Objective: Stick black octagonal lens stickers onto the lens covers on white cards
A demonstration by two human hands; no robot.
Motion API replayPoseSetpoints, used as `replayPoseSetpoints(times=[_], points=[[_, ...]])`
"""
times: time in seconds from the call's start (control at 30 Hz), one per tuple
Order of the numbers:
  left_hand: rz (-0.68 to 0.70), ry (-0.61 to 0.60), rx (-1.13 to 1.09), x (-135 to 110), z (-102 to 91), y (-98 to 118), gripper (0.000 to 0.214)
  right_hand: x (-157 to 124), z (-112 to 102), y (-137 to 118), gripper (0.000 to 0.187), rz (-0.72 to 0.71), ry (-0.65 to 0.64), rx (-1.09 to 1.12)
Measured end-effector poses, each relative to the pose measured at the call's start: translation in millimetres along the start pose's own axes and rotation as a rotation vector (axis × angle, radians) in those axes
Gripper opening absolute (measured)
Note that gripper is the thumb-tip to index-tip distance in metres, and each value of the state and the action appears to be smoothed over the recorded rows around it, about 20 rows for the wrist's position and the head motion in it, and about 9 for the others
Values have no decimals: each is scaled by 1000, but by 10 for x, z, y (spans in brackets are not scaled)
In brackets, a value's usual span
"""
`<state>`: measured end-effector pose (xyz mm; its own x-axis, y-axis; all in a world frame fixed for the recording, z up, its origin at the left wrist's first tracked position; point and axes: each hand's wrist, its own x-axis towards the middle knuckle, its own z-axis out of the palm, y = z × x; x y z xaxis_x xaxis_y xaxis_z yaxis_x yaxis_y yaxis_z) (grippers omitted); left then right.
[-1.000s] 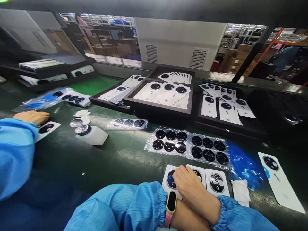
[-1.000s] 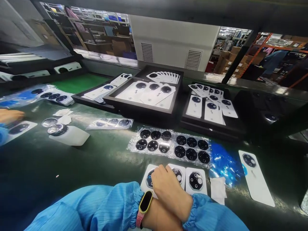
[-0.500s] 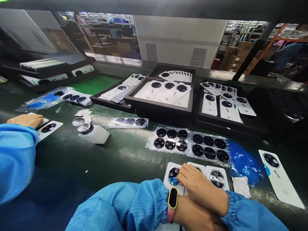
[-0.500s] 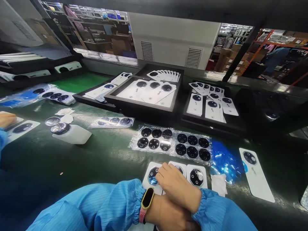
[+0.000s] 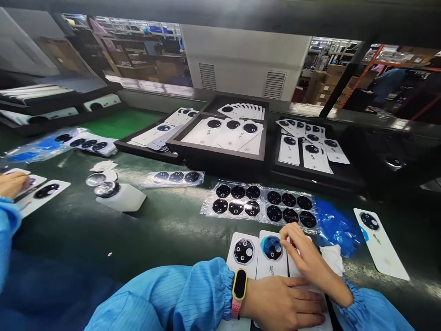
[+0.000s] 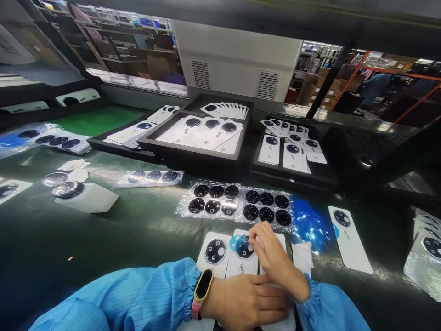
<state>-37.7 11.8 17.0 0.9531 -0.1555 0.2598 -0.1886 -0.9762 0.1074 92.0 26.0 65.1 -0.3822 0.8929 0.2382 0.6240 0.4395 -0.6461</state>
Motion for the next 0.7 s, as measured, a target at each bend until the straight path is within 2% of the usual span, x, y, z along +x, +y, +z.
replayPoseSetpoints(times=[0.13,0.27,0.37,0.43,0.53,0.7], points=[[14,27,43,3,-51,49,44,-199,-378,253,30,242,170,8],[6,102,82,-89,-200,133,41,-469,-812,596,36,460,351,-68],[-62,41,29,-276,-309,211,39,-617,-1032,819,40,572,444,-139],[-71,-1,-43,-408,-349,253,38,-662,-1077,931,42,614,474,-181],[-83,-44,-143,-525,-420,291,39,-658,-1012,1047,40,629,479,-228],[-272,-220,-272,-530,-599,241,59,-603,-882,1115,33,566,511,-319]])
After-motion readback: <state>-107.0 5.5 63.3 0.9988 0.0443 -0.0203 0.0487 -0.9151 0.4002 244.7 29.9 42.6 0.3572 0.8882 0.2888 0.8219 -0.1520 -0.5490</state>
